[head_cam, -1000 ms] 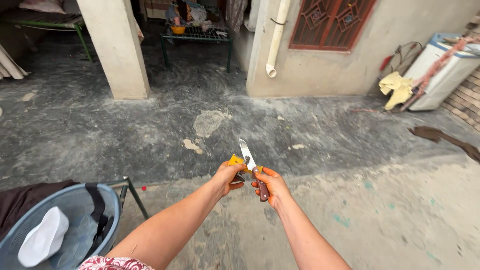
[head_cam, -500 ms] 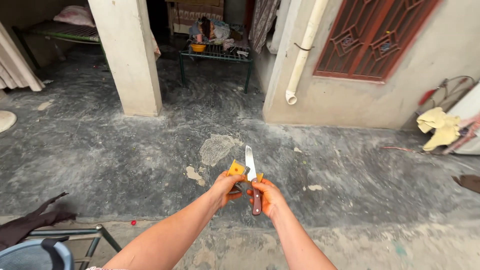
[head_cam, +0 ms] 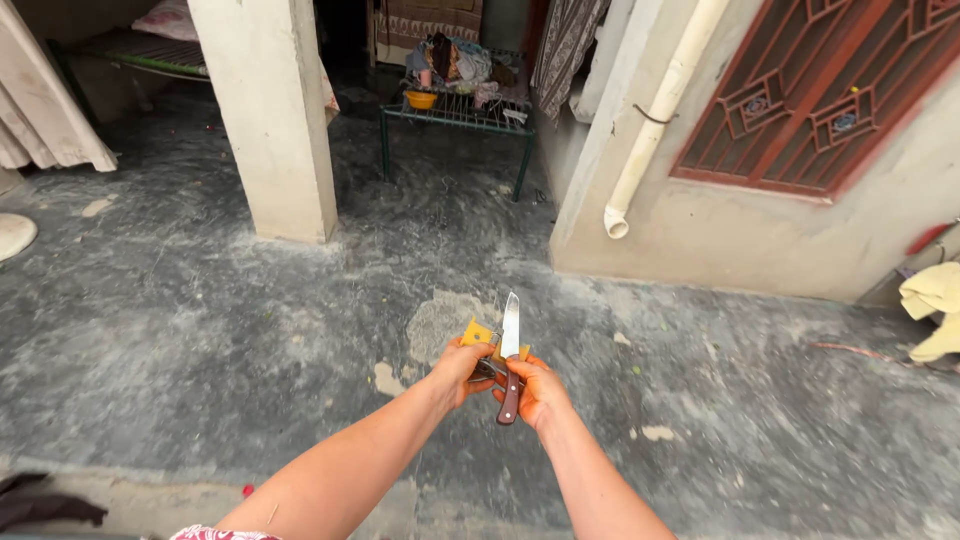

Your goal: Scraping mortar from a brick wall with tools, handling laundry items, and cutting tape.

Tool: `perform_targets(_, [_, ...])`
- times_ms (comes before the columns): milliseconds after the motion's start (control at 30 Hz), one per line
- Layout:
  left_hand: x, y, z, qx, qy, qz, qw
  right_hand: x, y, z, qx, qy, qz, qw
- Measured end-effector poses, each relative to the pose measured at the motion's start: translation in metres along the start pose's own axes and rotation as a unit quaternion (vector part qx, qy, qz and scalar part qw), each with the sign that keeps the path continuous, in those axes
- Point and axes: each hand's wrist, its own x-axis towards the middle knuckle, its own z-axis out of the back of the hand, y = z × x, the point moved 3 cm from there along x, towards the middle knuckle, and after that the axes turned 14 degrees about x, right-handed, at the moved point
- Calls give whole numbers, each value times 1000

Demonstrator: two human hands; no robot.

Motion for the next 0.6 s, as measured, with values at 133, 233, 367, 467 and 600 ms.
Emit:
perform_targets(133, [76,-36,18,7,15,-9,1000,81,17,-26,-8,32,3,999])
perform_targets(233, [122,-71,34,13,17,-2,1000,131,32,-56,-19,17,-12,1000])
perform_targets(367, [176,-107,52,22,6,-2,1000,176,44,-90,9,14,-14,1000])
perform_targets(467, [214,-130,52,24,14,-11,1000,211,60,-103,16,13,-5,1000])
perform_targets(600, [262,-162,42,7,11,-6,1000,253,93,-123,33,4,5,999])
